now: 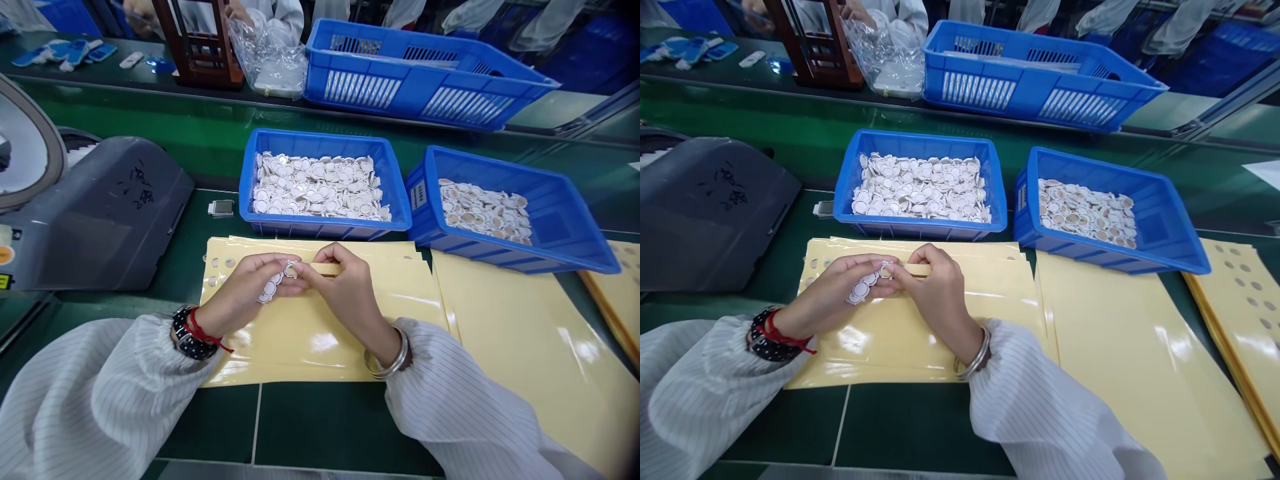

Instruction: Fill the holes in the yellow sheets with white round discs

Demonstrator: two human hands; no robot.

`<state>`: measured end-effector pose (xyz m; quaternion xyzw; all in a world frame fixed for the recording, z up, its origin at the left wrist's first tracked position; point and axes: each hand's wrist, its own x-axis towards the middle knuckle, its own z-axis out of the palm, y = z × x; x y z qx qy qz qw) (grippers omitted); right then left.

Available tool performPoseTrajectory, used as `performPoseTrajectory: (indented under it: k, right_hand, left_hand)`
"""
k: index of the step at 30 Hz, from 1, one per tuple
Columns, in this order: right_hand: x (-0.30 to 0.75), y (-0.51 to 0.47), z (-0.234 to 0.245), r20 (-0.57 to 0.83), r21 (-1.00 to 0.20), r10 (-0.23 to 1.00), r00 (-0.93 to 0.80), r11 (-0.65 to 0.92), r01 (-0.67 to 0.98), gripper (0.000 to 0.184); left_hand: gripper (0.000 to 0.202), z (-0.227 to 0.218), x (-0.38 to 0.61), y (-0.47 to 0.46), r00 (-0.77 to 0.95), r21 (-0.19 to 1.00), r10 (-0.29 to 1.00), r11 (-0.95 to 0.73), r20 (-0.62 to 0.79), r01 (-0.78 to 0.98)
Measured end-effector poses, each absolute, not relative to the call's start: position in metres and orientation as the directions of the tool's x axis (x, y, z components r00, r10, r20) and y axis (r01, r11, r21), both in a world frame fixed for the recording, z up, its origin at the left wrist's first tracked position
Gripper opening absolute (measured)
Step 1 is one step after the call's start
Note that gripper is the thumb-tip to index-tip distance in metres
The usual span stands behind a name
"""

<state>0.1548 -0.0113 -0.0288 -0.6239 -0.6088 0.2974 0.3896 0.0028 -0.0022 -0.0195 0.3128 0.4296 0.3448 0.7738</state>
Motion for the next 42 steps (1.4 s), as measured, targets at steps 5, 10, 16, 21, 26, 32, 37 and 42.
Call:
performPoseTrajectory:
  k: [5, 10, 16, 21, 26, 32, 37, 42]
  right_hand:
    - [0.154, -0.011, -0.03, 0.125, -0.839, 0.989, 0.082, 0.061, 0.54, 0.027]
    - [0.153, -0.011, -0.031, 0.154, -0.832, 0.985, 0.081, 0.085, 0.548, 0.027]
    - [0.153, -0.012, -0.033, 0.189, -0.819, 0.979, 0.077, 0.114, 0.562, 0.027]
    - [0.153, -0.012, -0.034, 0.199, -0.813, 0.977, 0.075, 0.122, 0.57, 0.027]
    - [0.152, -0.012, -0.034, 0.211, -0.804, 0.975, 0.073, 0.131, 0.58, 0.026]
    - [0.153, -0.012, -0.039, 0.308, -0.731, 0.95, 0.049, 0.203, 0.652, 0.025]
    - [0.16, -0.009, -0.038, 0.47, -0.591, 0.881, 0.054, 0.268, 0.761, 0.019]
    - [0.153, -0.012, -0.033, 0.296, -0.795, 0.95, -0.103, 0.305, 0.524, 0.019]
  left_hand:
    - [0.02, -0.023, 0.002, -0.002, 0.406, 0.788, 0.805, 0.557, -0.433, -0.264]
    - [0.02, -0.024, 0.001, -0.003, 0.413, 0.801, 0.81, 0.542, -0.417, -0.254]
    - [0.019, -0.022, 0.002, -0.003, 0.413, 0.805, 0.809, 0.541, -0.419, -0.244]
    - [0.018, -0.022, 0.002, -0.002, 0.401, 0.803, 0.813, 0.541, -0.422, -0.25]
    - [0.019, -0.024, 0.002, -0.002, 0.404, 0.805, 0.814, 0.537, -0.417, -0.252]
    - [0.019, -0.023, 0.002, -0.002, 0.417, 0.81, 0.815, 0.528, -0.401, -0.253]
    - [0.017, -0.02, 0.004, -0.003, 0.398, 0.793, 0.806, 0.556, -0.439, -0.251]
    - [0.016, -0.018, 0.002, -0.003, 0.41, 0.801, 0.792, 0.563, -0.453, -0.203]
